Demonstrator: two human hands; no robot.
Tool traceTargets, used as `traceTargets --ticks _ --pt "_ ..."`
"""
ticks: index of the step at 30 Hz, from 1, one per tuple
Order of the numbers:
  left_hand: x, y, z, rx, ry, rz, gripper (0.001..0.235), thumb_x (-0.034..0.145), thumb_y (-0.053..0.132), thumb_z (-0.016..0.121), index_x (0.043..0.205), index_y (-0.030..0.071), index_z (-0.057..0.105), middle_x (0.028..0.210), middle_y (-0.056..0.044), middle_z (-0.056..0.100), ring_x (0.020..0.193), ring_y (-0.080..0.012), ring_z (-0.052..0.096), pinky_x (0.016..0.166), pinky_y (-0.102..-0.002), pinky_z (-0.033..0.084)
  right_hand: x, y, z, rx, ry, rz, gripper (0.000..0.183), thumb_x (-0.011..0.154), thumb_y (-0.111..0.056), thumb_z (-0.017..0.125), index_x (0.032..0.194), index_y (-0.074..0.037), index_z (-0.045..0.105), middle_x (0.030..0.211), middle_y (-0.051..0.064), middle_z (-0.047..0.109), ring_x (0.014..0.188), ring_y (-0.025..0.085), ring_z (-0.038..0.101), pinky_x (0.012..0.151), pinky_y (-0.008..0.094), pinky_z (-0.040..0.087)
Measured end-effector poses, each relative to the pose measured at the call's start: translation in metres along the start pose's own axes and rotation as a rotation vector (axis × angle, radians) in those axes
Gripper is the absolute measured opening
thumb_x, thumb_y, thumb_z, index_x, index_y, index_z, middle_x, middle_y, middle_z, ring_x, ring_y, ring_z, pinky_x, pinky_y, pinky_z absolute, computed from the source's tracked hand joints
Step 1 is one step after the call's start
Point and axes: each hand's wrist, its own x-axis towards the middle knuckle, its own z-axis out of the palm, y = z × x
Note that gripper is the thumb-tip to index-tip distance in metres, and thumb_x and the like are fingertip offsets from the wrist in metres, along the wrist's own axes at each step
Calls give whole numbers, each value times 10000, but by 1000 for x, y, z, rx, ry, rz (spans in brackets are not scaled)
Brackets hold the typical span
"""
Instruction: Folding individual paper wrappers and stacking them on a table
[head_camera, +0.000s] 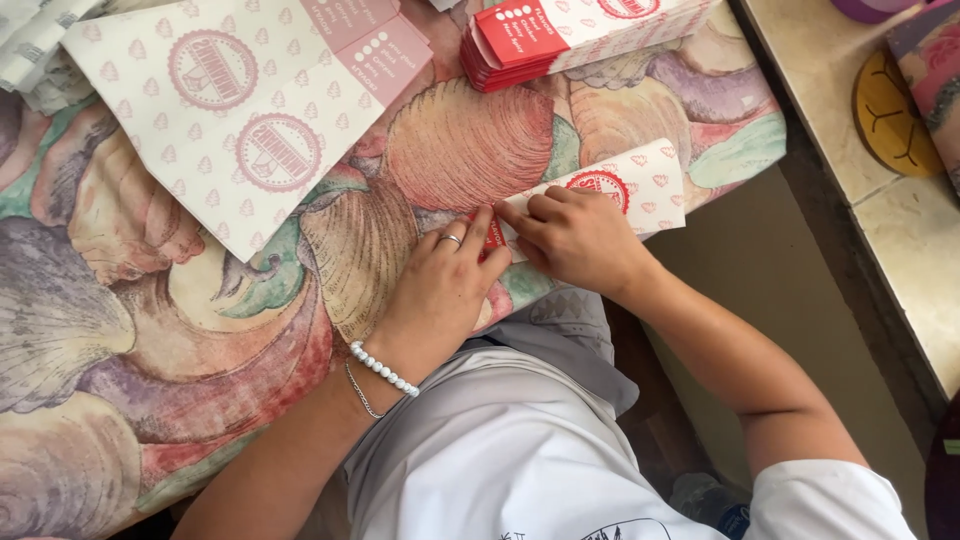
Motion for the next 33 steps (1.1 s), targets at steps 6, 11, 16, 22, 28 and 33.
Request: traceTargets --ticks 6,11,16,22,28,33 --pt "0 -1 -1 -45 9 1 138 871 168 602 1007 142 603 1336 -241 595 1162 -349 580 872 -406 461 7 7 11 -19 -3 -18 164 891 -192 623 995 -139 739 708 16 542 668 205 589 572 331 491" --pt "0 -5 -16 -72 -10 12 133 886 144 589 1014 108 595 1372 -250 564 1186 -354 575 861 -399 458 -2 45 -4 93 -87 101 44 816 -173 678 790 -149 704 625 6 532 639 231 634 562 357 507" --pt "-3 -7 -14 -94 -58 36 293 865 180 645 1149 121 601 1450 -263 499 1238 -370 555 889 -413 442 -49 97 -17 71 -122 246 136 872 -146 697 741 -167 669 610 7 531 646 243 640 570 344 500" --pt "-3 0 -6 -66 -72 18 522 869 477 663 1378 391 587 1452 -259 499 1095 -340 576 907 -451 473 -87 109 -34 -192 -120 398 299 903 -44 651 1040 -153 893 677 -38 637 581 132 564 436 260 390" --pt "1 4 -10 -16 -122 8 528 844 448 669 1358 362 585 1428 -253 488 1107 -349 569 876 -448 477 -75 19 -48 247 -2 195 157 987 -55 721 1136 -49 770 1035 86 682 856 255 676 662 362 545" --pt "-1 5 -8 111 -146 57 529 874 389 599 1397 348 530 1524 -136 419 1294 -356 466 890 -459 461 -99 22 -47 112 -70 142 194 1017 19 576 1175 22 688 1099 135 663 954 328 665 832 423 568"
